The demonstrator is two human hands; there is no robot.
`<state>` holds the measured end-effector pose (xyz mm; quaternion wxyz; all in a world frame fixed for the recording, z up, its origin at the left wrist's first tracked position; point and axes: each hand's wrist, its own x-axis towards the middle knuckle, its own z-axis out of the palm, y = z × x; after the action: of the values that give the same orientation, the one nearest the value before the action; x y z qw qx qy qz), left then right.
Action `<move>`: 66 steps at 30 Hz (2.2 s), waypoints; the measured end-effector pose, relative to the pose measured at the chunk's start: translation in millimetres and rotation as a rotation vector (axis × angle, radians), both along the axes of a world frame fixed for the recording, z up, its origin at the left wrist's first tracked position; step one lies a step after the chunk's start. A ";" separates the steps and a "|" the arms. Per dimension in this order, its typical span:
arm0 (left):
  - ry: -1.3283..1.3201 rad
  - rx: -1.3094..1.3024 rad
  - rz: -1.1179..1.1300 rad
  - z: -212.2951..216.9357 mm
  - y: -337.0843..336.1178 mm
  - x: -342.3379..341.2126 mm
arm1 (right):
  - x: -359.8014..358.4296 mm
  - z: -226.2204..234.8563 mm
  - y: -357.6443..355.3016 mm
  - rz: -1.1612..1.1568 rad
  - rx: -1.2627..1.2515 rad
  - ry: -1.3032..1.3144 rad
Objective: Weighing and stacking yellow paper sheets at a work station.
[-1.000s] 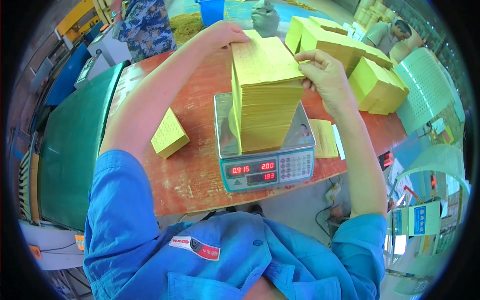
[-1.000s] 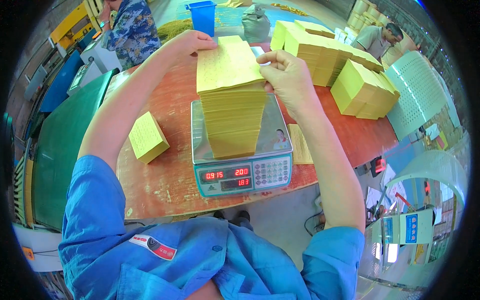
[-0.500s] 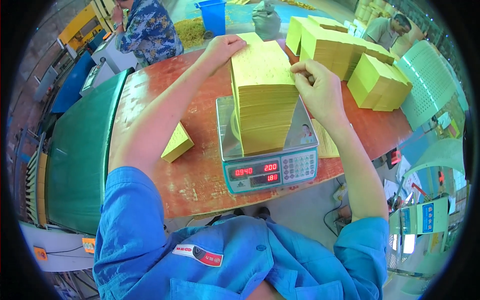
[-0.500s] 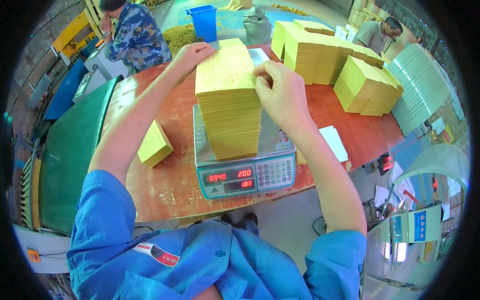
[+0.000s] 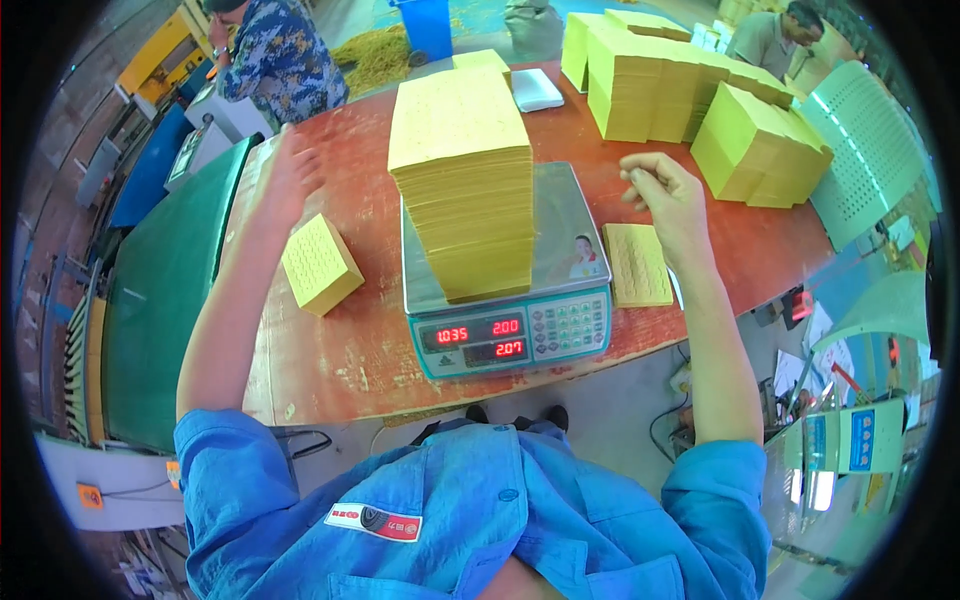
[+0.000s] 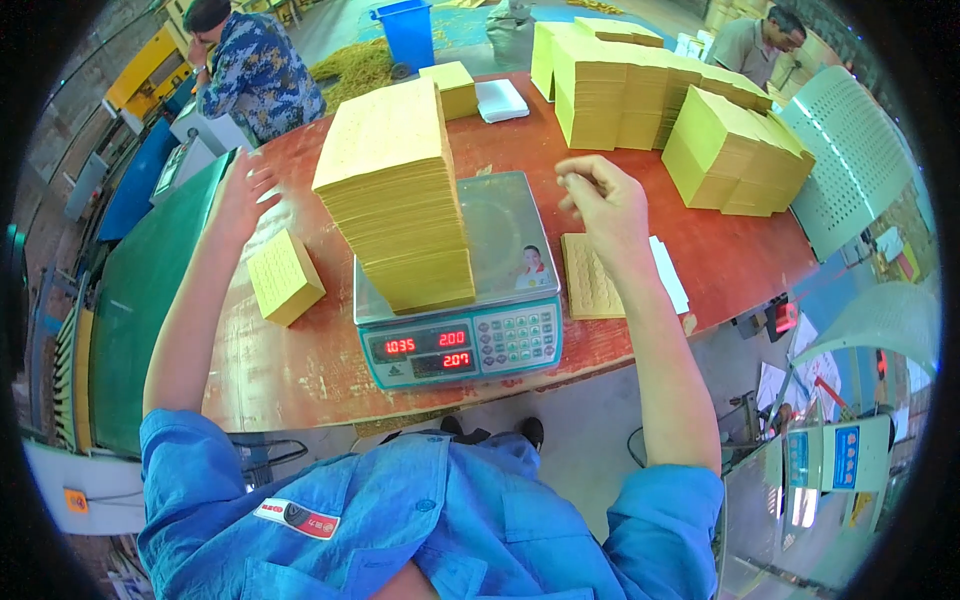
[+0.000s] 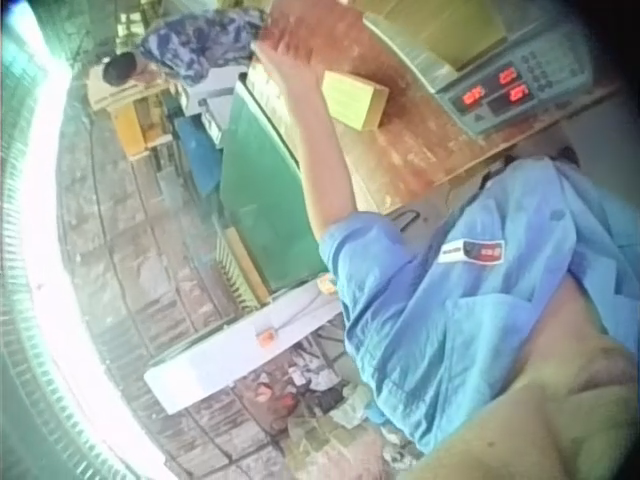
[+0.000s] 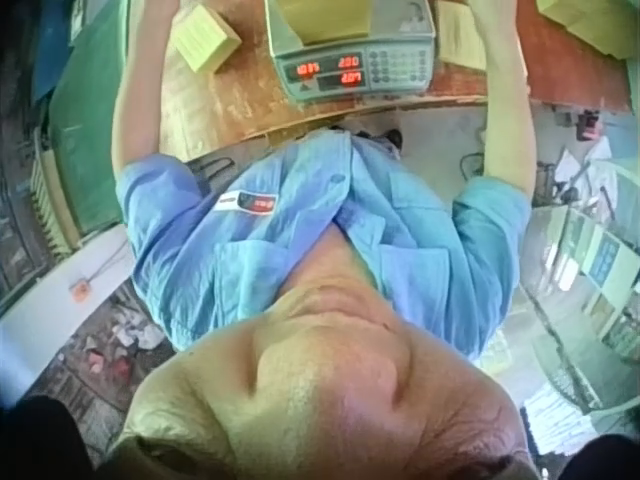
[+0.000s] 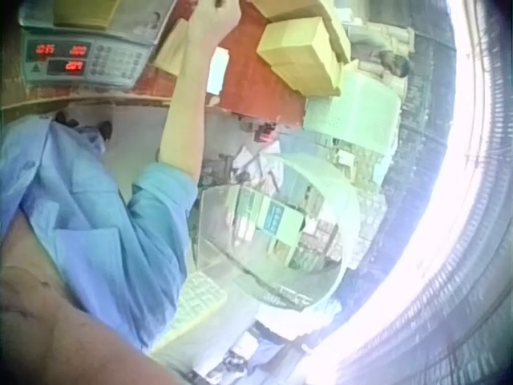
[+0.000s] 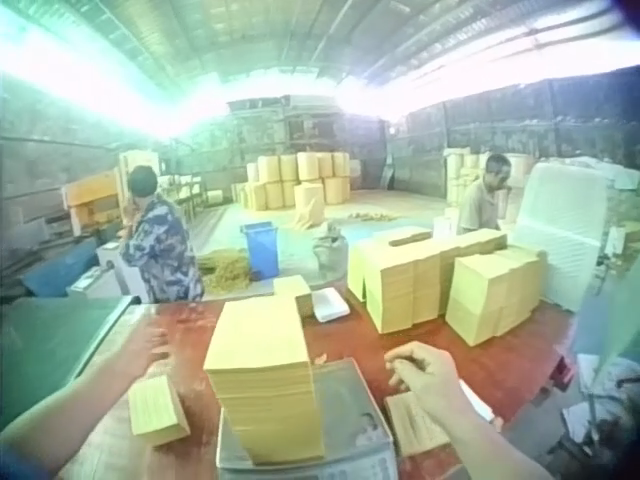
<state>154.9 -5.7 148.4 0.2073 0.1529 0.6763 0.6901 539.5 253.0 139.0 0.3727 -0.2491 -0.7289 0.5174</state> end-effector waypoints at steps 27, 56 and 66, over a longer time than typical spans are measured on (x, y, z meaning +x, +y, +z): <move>0.018 -0.232 -0.088 83.5 40.5 167.4 | -29.4 -54.6 63.6 0.599 -0.221 -0.076; -0.305 -0.301 -0.521 51.0 31.2 117.4 | -47.9 -105.5 -60.4 0.179 -0.193 0.176; -0.357 -0.157 -0.486 20.7 14.7 131.0 | 5.0 -171.1 -135.2 0.689 -1.373 0.357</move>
<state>285.9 9.0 169.0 0.4929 0.1702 0.6240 0.5820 544.5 117.8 -32.0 0.0658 -0.0968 -0.2117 0.9703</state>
